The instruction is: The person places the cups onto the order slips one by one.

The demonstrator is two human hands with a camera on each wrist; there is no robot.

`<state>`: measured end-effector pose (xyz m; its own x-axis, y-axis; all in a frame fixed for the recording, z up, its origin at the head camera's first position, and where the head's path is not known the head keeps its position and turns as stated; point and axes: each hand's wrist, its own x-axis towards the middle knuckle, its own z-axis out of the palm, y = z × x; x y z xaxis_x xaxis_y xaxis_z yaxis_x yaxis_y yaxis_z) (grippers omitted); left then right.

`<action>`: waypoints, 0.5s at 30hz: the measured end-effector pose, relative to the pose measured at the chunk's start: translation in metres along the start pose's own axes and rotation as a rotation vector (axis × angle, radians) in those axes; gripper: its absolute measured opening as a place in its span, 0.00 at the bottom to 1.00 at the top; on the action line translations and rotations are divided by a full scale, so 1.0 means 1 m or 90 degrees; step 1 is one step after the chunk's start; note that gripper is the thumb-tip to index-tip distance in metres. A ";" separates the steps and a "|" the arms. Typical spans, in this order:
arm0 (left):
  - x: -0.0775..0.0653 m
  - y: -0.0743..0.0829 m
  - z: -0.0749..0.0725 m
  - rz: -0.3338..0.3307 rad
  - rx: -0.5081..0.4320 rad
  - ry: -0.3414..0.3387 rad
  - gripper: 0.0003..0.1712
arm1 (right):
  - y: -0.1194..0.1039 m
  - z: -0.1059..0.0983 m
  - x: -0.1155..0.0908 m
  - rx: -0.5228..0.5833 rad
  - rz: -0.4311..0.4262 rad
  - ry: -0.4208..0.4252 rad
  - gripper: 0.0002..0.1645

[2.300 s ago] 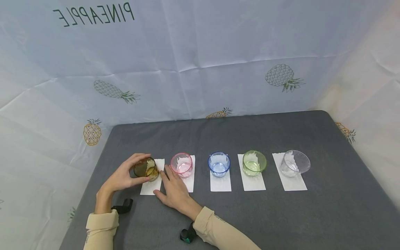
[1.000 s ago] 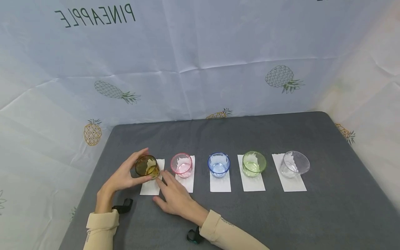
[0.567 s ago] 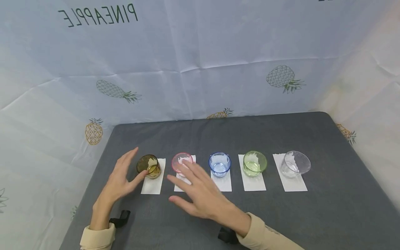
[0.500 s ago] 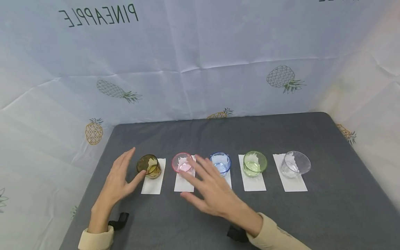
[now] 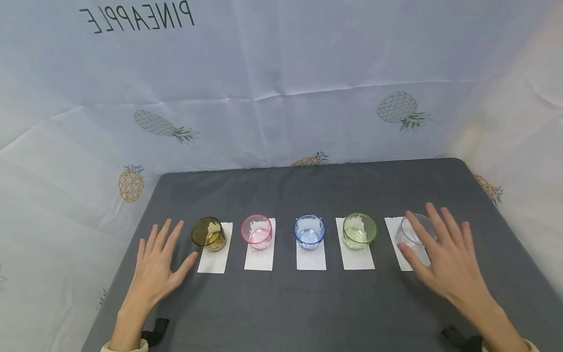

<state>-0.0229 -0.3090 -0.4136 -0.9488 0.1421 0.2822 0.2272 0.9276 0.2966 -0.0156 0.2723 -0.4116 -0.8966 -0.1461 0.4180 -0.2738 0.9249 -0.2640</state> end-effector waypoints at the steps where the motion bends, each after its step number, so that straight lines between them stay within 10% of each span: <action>1: -0.001 0.000 -0.001 -0.003 0.005 -0.003 0.48 | 0.010 -0.004 -0.005 -0.010 0.023 -0.018 0.42; 15: -0.005 -0.003 -0.003 0.005 0.046 -0.029 0.45 | 0.051 -0.012 -0.035 -0.065 0.099 -0.106 0.45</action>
<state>-0.0181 -0.3132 -0.4133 -0.9563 0.1635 0.2423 0.2198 0.9487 0.2273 0.0064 0.3293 -0.4292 -0.9725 -0.0472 0.2279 -0.0989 0.9703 -0.2208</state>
